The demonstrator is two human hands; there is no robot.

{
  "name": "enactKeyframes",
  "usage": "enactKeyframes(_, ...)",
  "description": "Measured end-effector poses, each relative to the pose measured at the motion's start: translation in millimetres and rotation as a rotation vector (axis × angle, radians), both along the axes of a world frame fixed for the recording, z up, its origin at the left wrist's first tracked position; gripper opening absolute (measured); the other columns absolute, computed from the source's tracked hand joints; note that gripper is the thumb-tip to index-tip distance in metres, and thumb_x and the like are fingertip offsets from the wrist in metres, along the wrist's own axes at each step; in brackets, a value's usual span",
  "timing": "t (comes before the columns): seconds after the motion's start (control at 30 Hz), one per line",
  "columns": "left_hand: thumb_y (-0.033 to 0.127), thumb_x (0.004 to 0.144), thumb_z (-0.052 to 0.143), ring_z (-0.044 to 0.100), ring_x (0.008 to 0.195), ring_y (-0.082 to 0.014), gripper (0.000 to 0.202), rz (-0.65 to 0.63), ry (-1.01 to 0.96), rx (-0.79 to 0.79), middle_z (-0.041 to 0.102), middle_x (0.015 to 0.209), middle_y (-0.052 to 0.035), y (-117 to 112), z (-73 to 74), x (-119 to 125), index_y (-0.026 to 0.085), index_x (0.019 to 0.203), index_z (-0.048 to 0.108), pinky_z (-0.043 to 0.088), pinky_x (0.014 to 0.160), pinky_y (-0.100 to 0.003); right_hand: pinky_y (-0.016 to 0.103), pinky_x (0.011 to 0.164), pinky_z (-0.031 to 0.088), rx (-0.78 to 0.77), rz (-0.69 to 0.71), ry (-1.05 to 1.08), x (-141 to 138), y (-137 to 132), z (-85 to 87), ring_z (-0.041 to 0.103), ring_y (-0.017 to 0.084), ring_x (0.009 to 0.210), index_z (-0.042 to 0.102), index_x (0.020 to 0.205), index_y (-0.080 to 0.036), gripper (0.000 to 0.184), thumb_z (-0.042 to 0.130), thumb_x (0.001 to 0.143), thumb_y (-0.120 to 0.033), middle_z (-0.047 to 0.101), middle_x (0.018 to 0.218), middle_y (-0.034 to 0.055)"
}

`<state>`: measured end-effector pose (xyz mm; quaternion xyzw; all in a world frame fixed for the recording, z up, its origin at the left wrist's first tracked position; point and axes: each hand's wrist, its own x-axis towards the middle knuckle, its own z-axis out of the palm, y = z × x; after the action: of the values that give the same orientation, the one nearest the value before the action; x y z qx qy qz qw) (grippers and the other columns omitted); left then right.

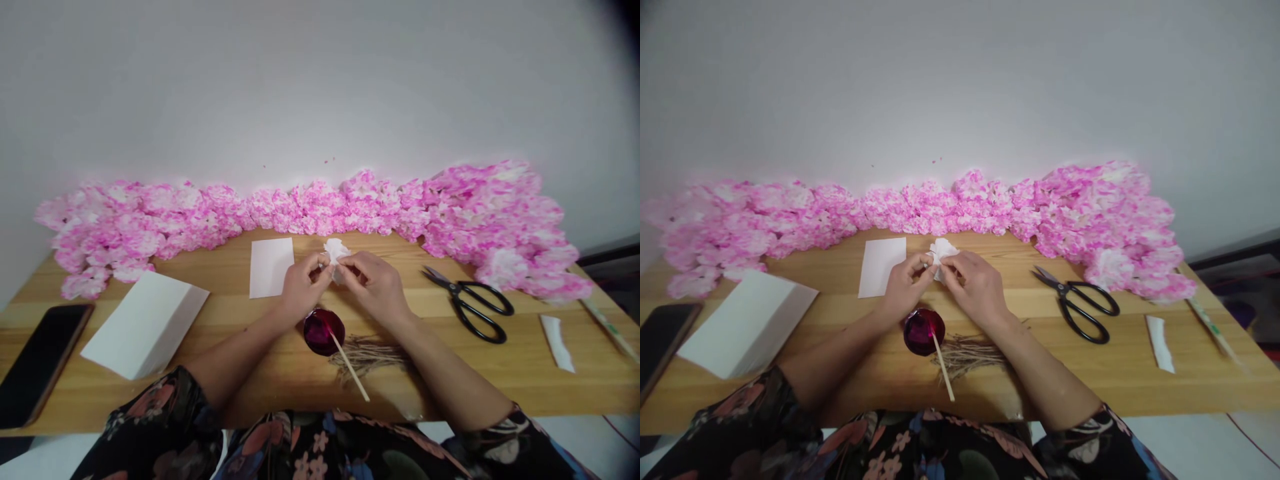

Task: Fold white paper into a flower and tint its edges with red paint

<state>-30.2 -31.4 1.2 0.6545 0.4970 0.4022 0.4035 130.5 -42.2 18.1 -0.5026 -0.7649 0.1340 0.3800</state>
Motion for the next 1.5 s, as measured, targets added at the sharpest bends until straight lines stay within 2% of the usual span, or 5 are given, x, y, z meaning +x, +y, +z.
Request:
enactKeyframes(0.23, 0.028, 0.084, 0.054, 0.049, 0.059, -0.0092, 0.014, -0.001, -0.060, -0.008, 0.058, 0.068, 0.0025, 1.1, -1.5, -1.0, 0.017, 0.076, 0.056, 0.038, 0.058, -0.020, 0.026, 0.058, 0.041, -0.212, -0.110, 0.169, 3.1, 4.3, -0.9, 0.057, 0.014, 0.064, 0.068, 0.083, -0.020, 0.012, 0.058, 0.085, -0.027, 0.068, 0.077, 0.0017)
enactKeyframes(0.6, 0.021, 0.080, 0.054, 0.053, 0.061, -0.0107, 0.006, -0.072, 0.040, 0.054, 0.061, 0.069, 0.0011, -0.7, 1.1, 2.2, 0.018, 0.076, 0.056, 0.039, 0.059, -0.021, 0.028, 0.062, 0.038, -0.103, -0.006, 0.068, 2.4, 3.7, 5.0, 0.053, 0.015, 0.066, 0.068, 0.085, -0.020, 0.012, 0.057, 0.087, -0.024, 0.060, 0.068, 0.0008)
enactKeyframes(0.8, 0.028, 0.083, 0.055, 0.042, 0.050, -0.0082, 0.012, -0.018, 0.078, 0.024, 0.054, 0.059, 0.0044, -0.7, -0.3, 2.1, 0.017, 0.079, 0.058, 0.031, 0.052, -0.021, 0.029, 0.064, 0.038, -0.074, 0.016, 0.065, 1.1, 3.1, 3.8, 0.054, 0.016, 0.069, 0.068, 0.086, -0.020, 0.012, 0.056, 0.088, -0.023, 0.062, 0.072, 0.0016)
enactKeyframes(1.13, 0.024, 0.084, 0.054, 0.057, 0.066, -0.0117, 0.010, -0.008, -0.030, 0.030, 0.065, 0.075, -0.0001, -0.4, 2.3, 1.5, 0.017, 0.079, 0.060, 0.043, 0.063, -0.021, 0.027, 0.058, 0.040, -0.231, -0.104, 0.228, 5.2, 7.8, -0.3, 0.054, 0.014, 0.063, 0.067, 0.082, -0.019, 0.014, 0.056, 0.084, -0.028, 0.064, 0.073, 0.0012)
enactKeyframes(1.5, 0.022, 0.082, 0.055, 0.055, 0.062, -0.0118, 0.011, -0.058, 0.105, 0.152, 0.062, 0.067, 0.0003, -2.6, -0.4, 2.0, 0.018, 0.073, 0.059, 0.042, 0.062, -0.022, 0.027, 0.059, 0.038, -0.151, -0.119, 0.136, 3.9, 6.4, 2.7, 0.051, 0.014, 0.062, 0.067, 0.080, -0.020, 0.015, 0.059, 0.085, -0.032, 0.057, 0.067, 0.0002)
